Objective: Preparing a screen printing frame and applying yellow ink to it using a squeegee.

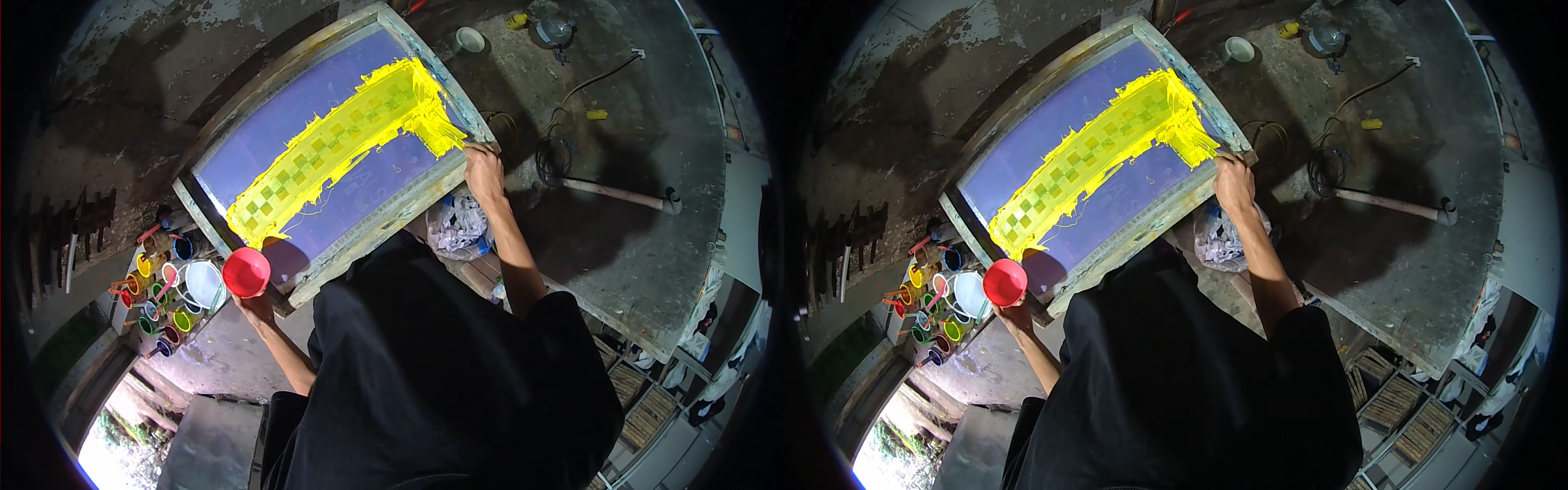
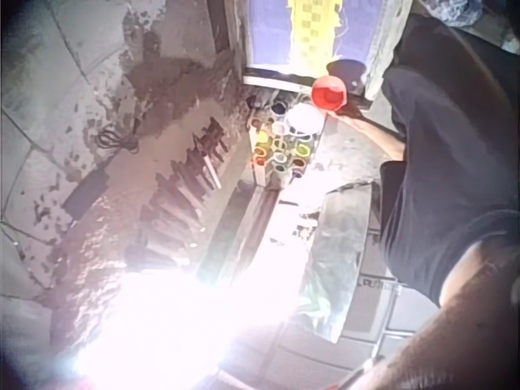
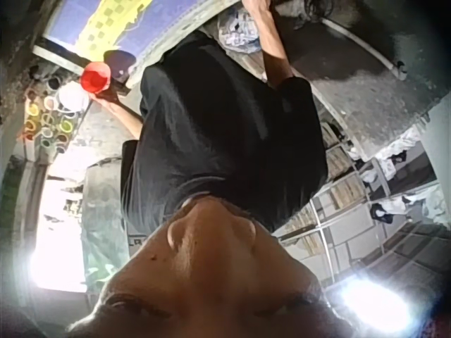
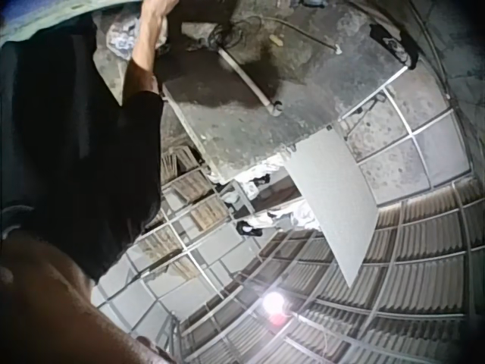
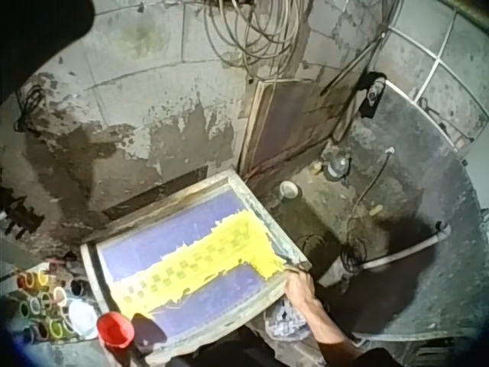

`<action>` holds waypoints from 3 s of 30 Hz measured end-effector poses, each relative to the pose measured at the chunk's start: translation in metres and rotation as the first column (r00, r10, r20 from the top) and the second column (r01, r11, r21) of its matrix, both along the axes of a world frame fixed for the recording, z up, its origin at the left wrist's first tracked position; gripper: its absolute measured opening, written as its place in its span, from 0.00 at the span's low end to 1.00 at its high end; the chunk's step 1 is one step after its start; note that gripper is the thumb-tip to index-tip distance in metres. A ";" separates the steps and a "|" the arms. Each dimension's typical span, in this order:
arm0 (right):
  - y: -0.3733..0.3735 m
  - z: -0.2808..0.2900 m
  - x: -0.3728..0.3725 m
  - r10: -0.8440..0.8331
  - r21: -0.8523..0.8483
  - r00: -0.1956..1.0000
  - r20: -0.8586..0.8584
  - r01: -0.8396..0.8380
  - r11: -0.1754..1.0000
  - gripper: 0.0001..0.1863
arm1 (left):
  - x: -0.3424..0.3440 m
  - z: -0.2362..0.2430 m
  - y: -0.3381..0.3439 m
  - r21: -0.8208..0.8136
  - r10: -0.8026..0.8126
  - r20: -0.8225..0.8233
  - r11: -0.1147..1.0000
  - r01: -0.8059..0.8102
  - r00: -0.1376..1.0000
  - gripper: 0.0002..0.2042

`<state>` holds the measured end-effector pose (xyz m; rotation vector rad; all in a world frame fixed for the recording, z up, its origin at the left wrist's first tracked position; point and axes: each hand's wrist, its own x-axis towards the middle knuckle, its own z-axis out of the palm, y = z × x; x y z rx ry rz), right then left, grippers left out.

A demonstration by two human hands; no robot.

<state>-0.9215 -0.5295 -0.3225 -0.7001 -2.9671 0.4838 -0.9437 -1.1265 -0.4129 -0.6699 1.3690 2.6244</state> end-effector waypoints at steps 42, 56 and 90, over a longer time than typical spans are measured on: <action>-0.064 0.009 -0.012 -0.376 -0.135 0.926 -0.020 0.370 0.919 0.11 | -0.079 0.000 0.256 -0.832 -0.915 0.193 0.038 0.553 0.354 0.26; -0.094 0.016 -0.040 -0.350 0.017 0.934 0.071 0.349 0.937 0.12 | -0.247 0.014 0.214 -0.987 -0.799 -0.138 0.063 -0.147 0.586 0.20; -0.077 -0.021 -0.065 -0.320 0.134 0.934 -0.157 0.341 0.930 0.06 | -0.406 -0.042 0.202 -0.971 -0.874 0.074 -0.173 -0.165 0.480 0.34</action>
